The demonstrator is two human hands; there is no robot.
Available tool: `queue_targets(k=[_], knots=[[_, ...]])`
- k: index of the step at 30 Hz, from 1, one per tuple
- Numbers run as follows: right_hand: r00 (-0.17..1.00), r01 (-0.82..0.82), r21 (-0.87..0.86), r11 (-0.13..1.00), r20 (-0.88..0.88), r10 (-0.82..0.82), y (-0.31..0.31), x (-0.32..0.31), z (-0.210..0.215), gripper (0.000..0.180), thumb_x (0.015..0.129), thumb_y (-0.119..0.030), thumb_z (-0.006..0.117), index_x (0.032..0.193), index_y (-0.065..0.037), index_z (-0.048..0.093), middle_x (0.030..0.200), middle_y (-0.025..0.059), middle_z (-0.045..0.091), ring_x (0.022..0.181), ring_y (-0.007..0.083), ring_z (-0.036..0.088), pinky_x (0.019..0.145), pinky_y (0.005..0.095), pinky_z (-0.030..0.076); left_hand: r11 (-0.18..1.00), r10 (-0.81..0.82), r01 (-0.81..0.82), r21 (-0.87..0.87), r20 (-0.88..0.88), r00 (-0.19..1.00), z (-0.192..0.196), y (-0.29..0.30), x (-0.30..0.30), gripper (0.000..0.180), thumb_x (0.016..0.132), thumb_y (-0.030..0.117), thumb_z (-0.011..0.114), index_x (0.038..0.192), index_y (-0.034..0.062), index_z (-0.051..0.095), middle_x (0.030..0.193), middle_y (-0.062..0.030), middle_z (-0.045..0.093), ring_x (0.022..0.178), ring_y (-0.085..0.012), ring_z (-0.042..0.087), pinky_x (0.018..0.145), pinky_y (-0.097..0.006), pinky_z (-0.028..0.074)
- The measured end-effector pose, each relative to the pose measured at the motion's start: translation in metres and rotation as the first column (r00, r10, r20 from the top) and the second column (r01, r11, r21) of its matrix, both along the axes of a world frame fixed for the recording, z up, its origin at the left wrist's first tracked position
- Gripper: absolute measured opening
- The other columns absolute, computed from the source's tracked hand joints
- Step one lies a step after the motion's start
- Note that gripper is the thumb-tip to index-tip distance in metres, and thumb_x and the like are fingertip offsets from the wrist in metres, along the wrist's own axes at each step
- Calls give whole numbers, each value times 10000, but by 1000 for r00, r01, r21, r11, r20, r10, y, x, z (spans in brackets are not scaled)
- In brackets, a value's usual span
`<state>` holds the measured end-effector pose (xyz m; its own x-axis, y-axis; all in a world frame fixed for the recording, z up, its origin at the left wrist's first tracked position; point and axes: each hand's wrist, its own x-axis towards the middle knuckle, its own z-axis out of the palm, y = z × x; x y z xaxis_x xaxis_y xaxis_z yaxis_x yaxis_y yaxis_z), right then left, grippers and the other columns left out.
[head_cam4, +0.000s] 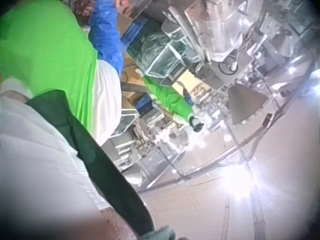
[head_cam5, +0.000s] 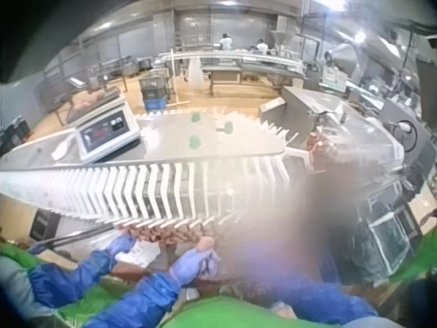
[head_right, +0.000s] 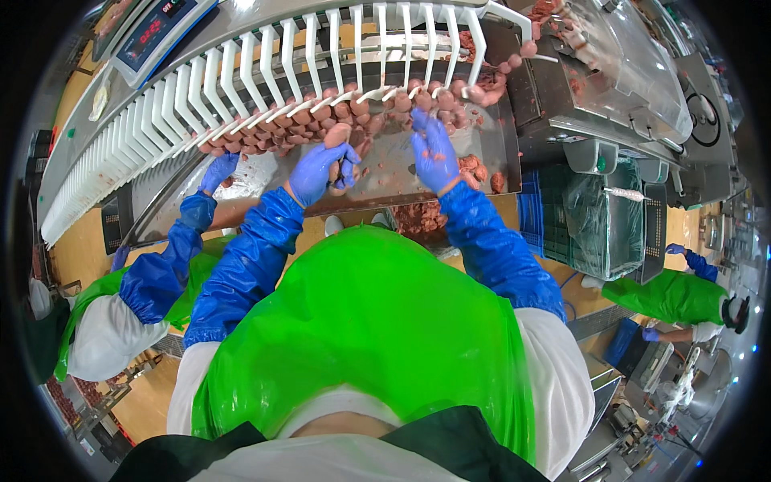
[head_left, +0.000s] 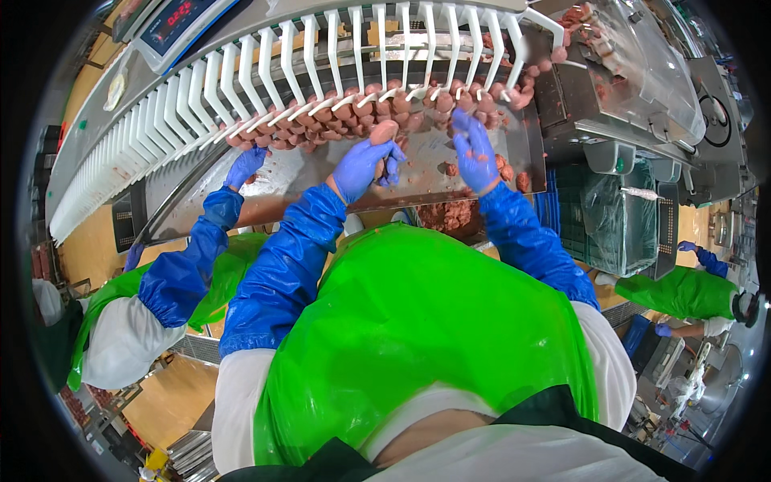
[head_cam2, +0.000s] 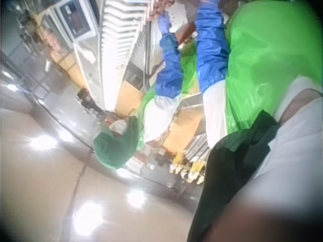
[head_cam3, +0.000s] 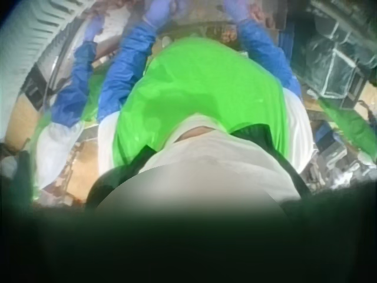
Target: The person links small sausage segments by hand on a conveyor belt, forming continuous chains. They repeatedly pick up segments, twist them together, and place the linked sausages onto the moving belt.
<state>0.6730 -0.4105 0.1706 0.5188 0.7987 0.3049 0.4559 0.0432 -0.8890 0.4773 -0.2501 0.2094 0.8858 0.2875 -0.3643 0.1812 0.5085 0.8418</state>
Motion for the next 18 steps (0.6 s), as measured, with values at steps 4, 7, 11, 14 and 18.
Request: queue_targets(k=[4, 7, 11, 14, 18], knots=[[985, -112, -120, 987, -145, 94, 39, 35, -19, 318, 990, -172, 466, 1254, -34, 575, 1176, 140, 613, 1085, 225, 595, 916, 344, 476, 936, -107, 223, 272, -385, 917, -1, 16, 18, 312, 922, 321, 529, 834, 37, 625, 645, -54, 574, 502, -175, 556, 497, -302, 441], [949, -261, -267, 928, -247, 196, 47, 43, -17, 367, 1002, -298, 456, 1243, -56, 592, 1147, 78, 643, 1007, 164, 615, 892, 313, 486, 659, -91, 460, 595, -544, 834, 6, 31, 46, 339, 907, 346, 539, 882, 24, 642, 679, -88, 607, 578, -202, 600, 560, -331, 486], [928, -275, -188, 943, -306, 210, 46, 33, -1, 443, 942, -328, 561, 1304, -73, 540, 1151, 60, 640, 1001, 160, 615, 889, 321, 491, 88, 77, 497, 863, -503, 861, 13, 28, 87, 377, 893, 361, 506, 998, 50, 692, 825, -115, 692, 893, -297, 674, 830, -409, 504], [920, -330, -59, 942, -242, 307, 44, 22, 15, 488, 892, -260, 613, 1327, -68, 503, 1187, 83, 635, 1094, 199, 600, 922, 342, 476, 76, -139, 666, 742, -654, 744, 25, 31, 102, 449, 881, 405, 465, 1002, 48, 707, 965, -155, 706, 970, -331, 664, 890, -405, 493], [895, -161, -231, 960, 377, 240, 39, 22, 37, 339, 871, -233, 601, 1160, -58, 576, 1092, 133, 647, 1037, 336, 608, 883, 386, 483, 172, -219, 730, 661, -697, 683, 44, 25, 107, 448, 843, 377, 517, 1004, -2, 697, 1030, -192, 695, 993, -325, 662, 875, -406, 499]])
